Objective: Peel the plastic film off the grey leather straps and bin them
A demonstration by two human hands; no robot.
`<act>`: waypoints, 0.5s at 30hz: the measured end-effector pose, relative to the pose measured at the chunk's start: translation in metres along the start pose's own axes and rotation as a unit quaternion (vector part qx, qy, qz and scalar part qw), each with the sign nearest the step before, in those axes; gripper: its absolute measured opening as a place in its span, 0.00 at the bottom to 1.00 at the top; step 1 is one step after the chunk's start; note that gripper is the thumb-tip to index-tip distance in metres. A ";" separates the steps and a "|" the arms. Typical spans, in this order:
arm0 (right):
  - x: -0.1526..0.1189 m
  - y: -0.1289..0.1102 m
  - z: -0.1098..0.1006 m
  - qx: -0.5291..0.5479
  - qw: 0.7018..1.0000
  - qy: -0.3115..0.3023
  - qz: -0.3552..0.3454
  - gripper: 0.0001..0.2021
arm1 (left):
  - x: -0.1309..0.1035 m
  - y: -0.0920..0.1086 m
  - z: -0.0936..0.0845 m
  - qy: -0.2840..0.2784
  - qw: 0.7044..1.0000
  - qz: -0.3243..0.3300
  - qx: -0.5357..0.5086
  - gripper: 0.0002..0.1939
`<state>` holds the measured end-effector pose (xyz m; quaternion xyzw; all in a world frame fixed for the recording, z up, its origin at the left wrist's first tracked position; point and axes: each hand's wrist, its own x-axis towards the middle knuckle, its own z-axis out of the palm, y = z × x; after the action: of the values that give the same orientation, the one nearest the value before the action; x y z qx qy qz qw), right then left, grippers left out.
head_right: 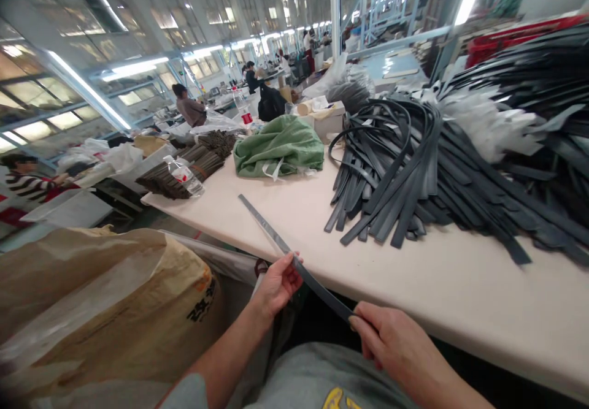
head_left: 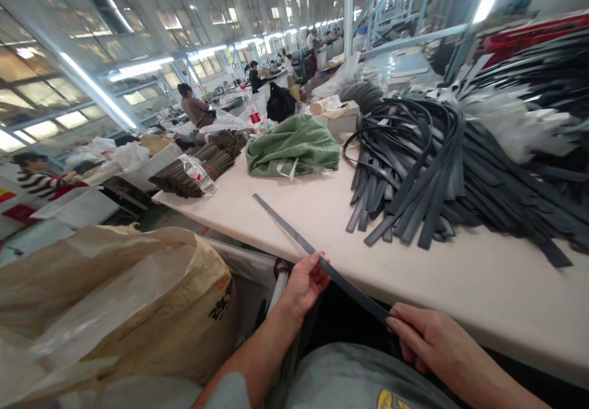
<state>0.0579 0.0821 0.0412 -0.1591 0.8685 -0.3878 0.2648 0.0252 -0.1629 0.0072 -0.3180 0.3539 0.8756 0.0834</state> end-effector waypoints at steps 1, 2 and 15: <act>0.001 -0.005 0.002 -0.020 1.000 0.014 0.001 0.19 | -0.005 -0.008 0.002 -0.011 1.000 -0.004 -0.001 0.11; 0.003 -0.009 0.003 -0.033 0.999 0.027 0.004 0.18 | -0.011 -0.016 0.004 -0.023 1.000 -0.004 0.001 0.12; -0.039 -0.013 -0.001 0.026 0.979 0.061 -0.190 0.16 | -0.040 -0.053 0.007 -0.041 0.997 -0.016 0.064 0.17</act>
<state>0.0894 0.0932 0.0646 -0.2906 0.8266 -0.4622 0.1364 0.0723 -0.1164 0.0058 -0.2817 0.4004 0.8619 0.1322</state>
